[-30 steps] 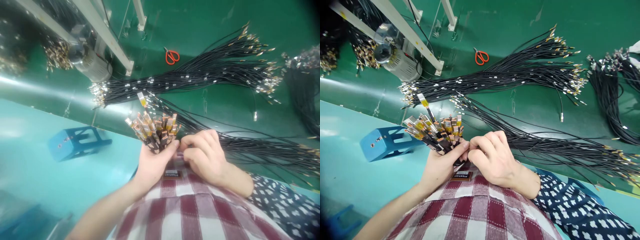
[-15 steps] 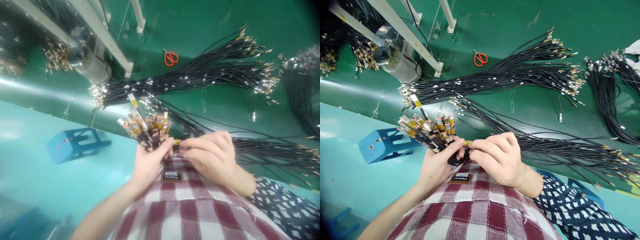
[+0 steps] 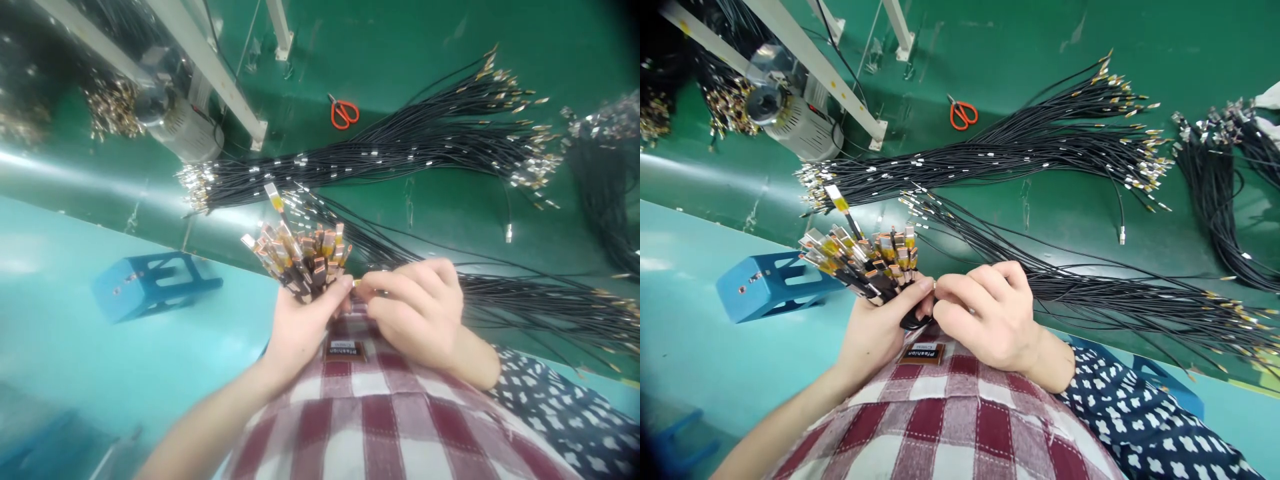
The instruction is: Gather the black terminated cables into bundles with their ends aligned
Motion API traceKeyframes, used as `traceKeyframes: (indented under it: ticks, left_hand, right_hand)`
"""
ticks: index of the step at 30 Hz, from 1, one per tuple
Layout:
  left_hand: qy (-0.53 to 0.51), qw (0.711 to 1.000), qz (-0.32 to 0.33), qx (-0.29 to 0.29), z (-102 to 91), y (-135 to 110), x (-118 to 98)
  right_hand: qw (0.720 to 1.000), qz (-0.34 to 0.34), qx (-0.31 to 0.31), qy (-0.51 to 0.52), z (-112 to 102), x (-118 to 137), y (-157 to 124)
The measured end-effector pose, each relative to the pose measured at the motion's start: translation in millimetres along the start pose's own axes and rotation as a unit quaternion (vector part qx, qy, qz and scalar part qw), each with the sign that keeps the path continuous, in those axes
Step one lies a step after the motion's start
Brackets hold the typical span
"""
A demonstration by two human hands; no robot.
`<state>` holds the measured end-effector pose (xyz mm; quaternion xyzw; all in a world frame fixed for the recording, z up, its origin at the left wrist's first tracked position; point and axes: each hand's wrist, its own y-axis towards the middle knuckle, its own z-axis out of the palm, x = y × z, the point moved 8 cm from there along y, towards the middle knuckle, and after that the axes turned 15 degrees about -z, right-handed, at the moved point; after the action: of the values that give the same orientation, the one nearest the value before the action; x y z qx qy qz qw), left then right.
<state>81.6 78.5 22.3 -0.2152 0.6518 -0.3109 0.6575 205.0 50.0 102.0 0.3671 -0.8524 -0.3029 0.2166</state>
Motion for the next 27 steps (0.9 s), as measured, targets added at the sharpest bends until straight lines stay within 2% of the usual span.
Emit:
traceKeyframes:
  ticks: [4,7,10,14,17,21,27]
  left_hand:
    - [-0.010,1.000,0.003,0.002,0.5,-1,0]
    - [-0.014,1.000,-0.007,0.008,2.3,-2,0]
    - [-0.026,0.999,-0.025,0.001,1.2,-2,-1]
    - [-0.073,0.997,0.000,-0.033,-8.7,0,-5]
    - [-0.061,0.998,0.006,-0.026,-8.4,0,-3]
    - [-0.029,0.999,0.013,-0.022,-6.4,-2,1]
    - [-0.015,1.000,0.011,-0.005,-2.3,-2,4]
  right_hand:
    - [0.999,0.023,-0.002,0.043,13,-2,-10]
    - [0.997,0.015,-0.002,0.079,15,0,-12]
    - [0.991,-0.014,-0.001,0.129,8,8,-13]
    - [0.979,-0.074,0.040,0.185,-1,21,-16]
    - [0.984,-0.074,0.061,0.153,-6,16,-18]
    - [0.992,-0.041,0.052,0.109,-9,4,-20]
    - [0.999,0.048,-0.007,0.008,-10,-7,-22]
